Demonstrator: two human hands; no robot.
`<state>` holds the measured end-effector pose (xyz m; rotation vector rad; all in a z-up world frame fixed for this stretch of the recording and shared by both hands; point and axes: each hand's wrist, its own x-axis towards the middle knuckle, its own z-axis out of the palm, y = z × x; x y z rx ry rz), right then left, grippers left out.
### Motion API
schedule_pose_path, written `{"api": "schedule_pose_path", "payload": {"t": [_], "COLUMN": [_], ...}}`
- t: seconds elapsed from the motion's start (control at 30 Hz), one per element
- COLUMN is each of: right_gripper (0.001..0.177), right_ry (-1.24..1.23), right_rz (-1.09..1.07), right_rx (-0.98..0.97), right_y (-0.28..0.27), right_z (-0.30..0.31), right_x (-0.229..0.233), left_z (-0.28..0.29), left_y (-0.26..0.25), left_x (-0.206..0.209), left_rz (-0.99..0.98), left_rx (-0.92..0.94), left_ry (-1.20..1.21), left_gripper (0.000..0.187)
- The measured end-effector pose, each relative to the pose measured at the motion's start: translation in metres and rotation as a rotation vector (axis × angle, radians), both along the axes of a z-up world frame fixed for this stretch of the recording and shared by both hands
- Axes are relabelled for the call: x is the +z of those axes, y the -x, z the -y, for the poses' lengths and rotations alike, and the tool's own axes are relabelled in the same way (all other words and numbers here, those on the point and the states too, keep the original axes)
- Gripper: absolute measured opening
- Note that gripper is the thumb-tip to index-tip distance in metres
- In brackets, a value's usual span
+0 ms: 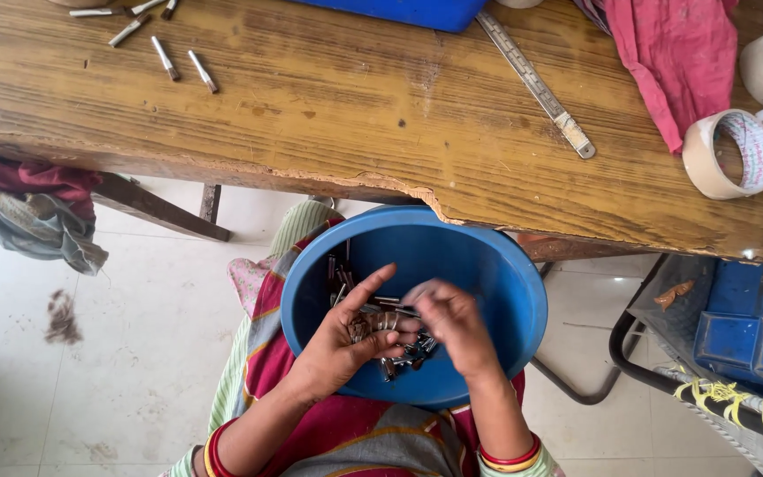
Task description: Sorting and assembling metal clips at a workshop table.
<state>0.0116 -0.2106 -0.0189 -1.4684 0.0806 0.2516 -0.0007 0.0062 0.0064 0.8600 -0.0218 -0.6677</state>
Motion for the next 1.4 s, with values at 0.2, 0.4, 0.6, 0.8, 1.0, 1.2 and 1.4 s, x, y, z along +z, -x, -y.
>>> {"api": "schedule_pose_path", "payload": {"t": [0.2,0.4,0.6,0.8,1.0,1.2,1.4], "right_gripper": [0.023,0.014,0.012,0.029,0.035,0.022,0.014], "right_ry": [-0.137,-0.151,-0.136,-0.204,-0.114,-0.07,-0.02], "right_rz": [0.039,-0.019,-0.029,0.038,-0.033,0.064,0.005], "right_rx": [0.088,0.115,0.235,0.05,0.242,0.069,0.198], "right_y": [0.003,0.003,0.0,0.002,0.006,0.006,0.0], "right_z": [0.005,0.007,0.005,0.014,0.014,0.023,0.01], "right_x": [-0.009,-0.015,-0.005,-0.027,0.001,-0.026,-0.003], "left_z": [0.002,0.005,0.012,0.012,0.008,0.007,0.005], "left_y": [0.0,-0.002,-0.002,0.005,0.006,0.002,0.004], "left_x": [0.008,0.008,-0.018,-0.036,-0.018,-0.015,-0.014], "left_rz": [-0.008,0.0,-0.009,-0.334,-0.141,-0.099,-0.041], "left_rx": [-0.019,-0.04,-0.02,0.149,0.008,0.012,-0.045], "left_ry": [-0.056,-0.052,-0.015,-0.056,-0.093,0.031,-0.029], "left_gripper": [0.084,0.084,0.073,0.053,0.076,0.077,0.075]}}
